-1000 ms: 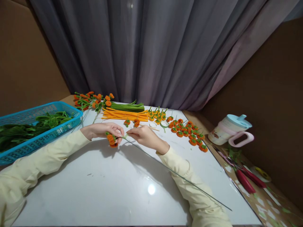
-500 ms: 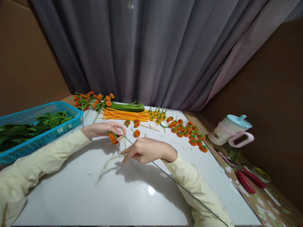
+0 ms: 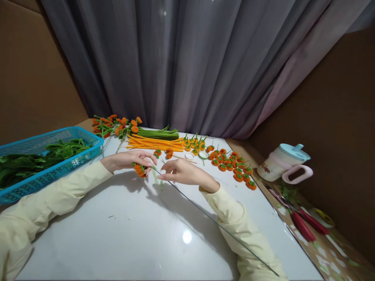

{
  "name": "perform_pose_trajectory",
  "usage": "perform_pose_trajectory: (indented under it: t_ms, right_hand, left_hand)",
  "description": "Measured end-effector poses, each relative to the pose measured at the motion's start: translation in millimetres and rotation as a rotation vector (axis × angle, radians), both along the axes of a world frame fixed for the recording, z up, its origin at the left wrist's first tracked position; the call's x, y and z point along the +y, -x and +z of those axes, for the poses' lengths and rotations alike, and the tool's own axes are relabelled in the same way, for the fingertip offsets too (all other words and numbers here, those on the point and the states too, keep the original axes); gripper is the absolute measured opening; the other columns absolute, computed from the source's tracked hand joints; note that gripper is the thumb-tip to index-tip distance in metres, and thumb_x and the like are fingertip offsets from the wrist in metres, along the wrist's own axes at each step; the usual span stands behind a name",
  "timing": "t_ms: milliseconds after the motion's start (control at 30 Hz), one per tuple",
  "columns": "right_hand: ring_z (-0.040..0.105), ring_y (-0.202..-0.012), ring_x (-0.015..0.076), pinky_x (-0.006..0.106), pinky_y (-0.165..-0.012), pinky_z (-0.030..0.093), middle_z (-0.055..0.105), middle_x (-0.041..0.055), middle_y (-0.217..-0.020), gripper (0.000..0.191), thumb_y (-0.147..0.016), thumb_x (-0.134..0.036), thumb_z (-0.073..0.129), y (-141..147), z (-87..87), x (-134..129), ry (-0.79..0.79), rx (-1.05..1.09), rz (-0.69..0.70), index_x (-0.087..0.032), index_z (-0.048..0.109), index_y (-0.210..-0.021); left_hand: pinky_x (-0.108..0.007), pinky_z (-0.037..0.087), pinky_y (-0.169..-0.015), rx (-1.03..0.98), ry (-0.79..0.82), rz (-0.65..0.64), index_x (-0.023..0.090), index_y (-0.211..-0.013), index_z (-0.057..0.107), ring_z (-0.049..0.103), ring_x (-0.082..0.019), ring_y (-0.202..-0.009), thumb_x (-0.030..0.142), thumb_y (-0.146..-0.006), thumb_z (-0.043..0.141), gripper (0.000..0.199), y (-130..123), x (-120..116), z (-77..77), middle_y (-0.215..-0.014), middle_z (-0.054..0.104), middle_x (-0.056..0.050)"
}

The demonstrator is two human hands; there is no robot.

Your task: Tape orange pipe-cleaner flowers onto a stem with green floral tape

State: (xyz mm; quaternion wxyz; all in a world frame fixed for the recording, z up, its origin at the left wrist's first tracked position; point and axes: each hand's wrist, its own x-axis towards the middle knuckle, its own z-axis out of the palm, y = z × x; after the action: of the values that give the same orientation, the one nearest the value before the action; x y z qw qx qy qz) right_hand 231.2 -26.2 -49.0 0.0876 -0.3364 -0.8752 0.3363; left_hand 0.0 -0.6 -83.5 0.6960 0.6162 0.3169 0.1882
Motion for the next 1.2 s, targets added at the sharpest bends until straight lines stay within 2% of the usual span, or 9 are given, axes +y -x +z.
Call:
perform_pose_trajectory:
  t_ms: [100, 167, 367, 500, 633, 767, 867, 1033, 1200]
  right_hand:
    - [0.060, -0.057, 0.0107, 0.019, -0.050, 0.044, 0.070, 0.0067, -0.080, 0.028, -0.084, -0.037, 0.052, 7.1, -13.1, 5.8, 0.260, 0.007, 0.036, -0.012, 0.063, -0.084]
    - [0.057, -0.052, 0.0090, 0.018, -0.048, 0.042, 0.070, 0.0066, -0.075, 0.024, -0.084, -0.033, 0.051, 10.2, -18.6, 8.4, 0.311, 0.036, 0.006, -0.012, 0.061, -0.075]
    - [0.048, -0.040, 0.0068, 0.018, -0.041, 0.037, 0.066, 0.0034, -0.060, 0.018, -0.080, -0.025, 0.052, 11.3, -23.5, 9.4, 0.268, 0.089, -0.105, -0.013, 0.058, -0.068]
    - [0.046, -0.037, 0.0060, 0.017, -0.040, 0.037, 0.064, 0.0011, -0.055, 0.017, -0.079, -0.019, 0.050, 10.7, -25.1, 9.9, 0.115, 0.091, -0.133, -0.014, 0.058, -0.066]
    - [0.047, -0.036, 0.0066, 0.016, -0.039, 0.037, 0.066, 0.0019, -0.054, 0.017, -0.078, -0.017, 0.048, 8.7, -27.8, 14.6, 0.021, 0.098, -0.178, -0.012, 0.062, -0.070]
    - [0.048, -0.036, 0.0070, 0.017, -0.038, 0.037, 0.067, 0.0031, -0.056, 0.017, -0.078, -0.016, 0.048, 7.5, -31.2, 18.4, -0.017, 0.098, -0.201, -0.011, 0.064, -0.073]
    - [0.049, -0.036, 0.0065, 0.016, -0.041, 0.039, 0.067, 0.0024, -0.056, 0.017, -0.078, -0.016, 0.049, 8.4, -31.7, 17.7, -0.034, 0.093, -0.196, -0.012, 0.064, -0.072]
    - [0.050, -0.035, 0.0064, 0.016, -0.041, 0.040, 0.066, 0.0013, -0.056, 0.016, -0.079, -0.016, 0.050, 10.9, -29.6, 13.6, -0.032, 0.081, -0.178, -0.013, 0.061, -0.068]
    - [0.051, -0.036, 0.0064, 0.016, -0.042, 0.040, 0.068, 0.0017, -0.060, 0.018, -0.081, -0.019, 0.048, 11.5, -29.0, 11.6, -0.006, 0.084, -0.149, -0.013, 0.061, -0.071]
  left_hand:
    - [-0.023, 0.044, -0.060, 0.026, -0.035, 0.007, 0.014, -0.092, 0.064, 0.062, -0.014, -0.065, 0.025, -0.074, 0.067, 0.021, -1.8, -0.9, 1.1, -0.068, 0.068, -0.003]
    - [-0.023, 0.044, -0.060, 0.037, -0.033, 0.029, 0.014, -0.090, 0.065, 0.061, -0.014, -0.065, 0.028, -0.074, 0.067, 0.021, -2.6, -0.6, 0.5, -0.067, 0.068, -0.003]
    - [-0.028, 0.045, -0.063, -0.015, 0.067, 0.112, 0.014, -0.093, 0.066, 0.062, -0.019, -0.072, 0.048, -0.076, 0.063, 0.039, 0.9, 3.8, -6.6, -0.076, 0.068, -0.008]
    - [-0.033, 0.047, -0.069, -0.131, 0.175, 0.130, 0.015, -0.098, 0.064, 0.060, -0.017, -0.071, 0.058, -0.076, 0.057, 0.049, 7.3, 7.5, -10.1, -0.085, 0.065, -0.007]
    - [-0.030, 0.047, -0.070, -0.161, 0.106, 0.179, 0.017, -0.104, 0.059, 0.059, -0.016, -0.077, 0.042, -0.074, 0.069, 0.041, 8.1, 6.9, -7.5, -0.084, 0.062, -0.004]
    - [-0.026, 0.045, -0.067, -0.140, 0.030, 0.281, 0.015, -0.101, 0.058, 0.060, -0.012, -0.071, 0.025, -0.072, 0.071, 0.033, 0.3, 3.3, -3.6, -0.088, 0.062, -0.003]
    - [-0.026, 0.045, -0.065, -0.090, 0.009, 0.347, 0.014, -0.095, 0.060, 0.060, -0.012, -0.070, 0.030, -0.073, 0.070, 0.029, -4.4, 2.8, -3.3, -0.093, 0.063, -0.005]
    - [-0.025, 0.044, -0.066, -0.043, -0.061, 0.374, 0.013, -0.092, 0.063, 0.062, -0.013, -0.071, 0.038, -0.075, 0.066, 0.030, -6.9, 2.7, -3.6, -0.089, 0.065, -0.006]
    - [-0.028, 0.046, -0.064, 0.003, -0.120, 0.354, 0.013, -0.095, 0.061, 0.064, -0.015, -0.067, 0.047, -0.077, 0.061, 0.038, -7.9, 1.3, -5.2, -0.099, 0.064, -0.008]
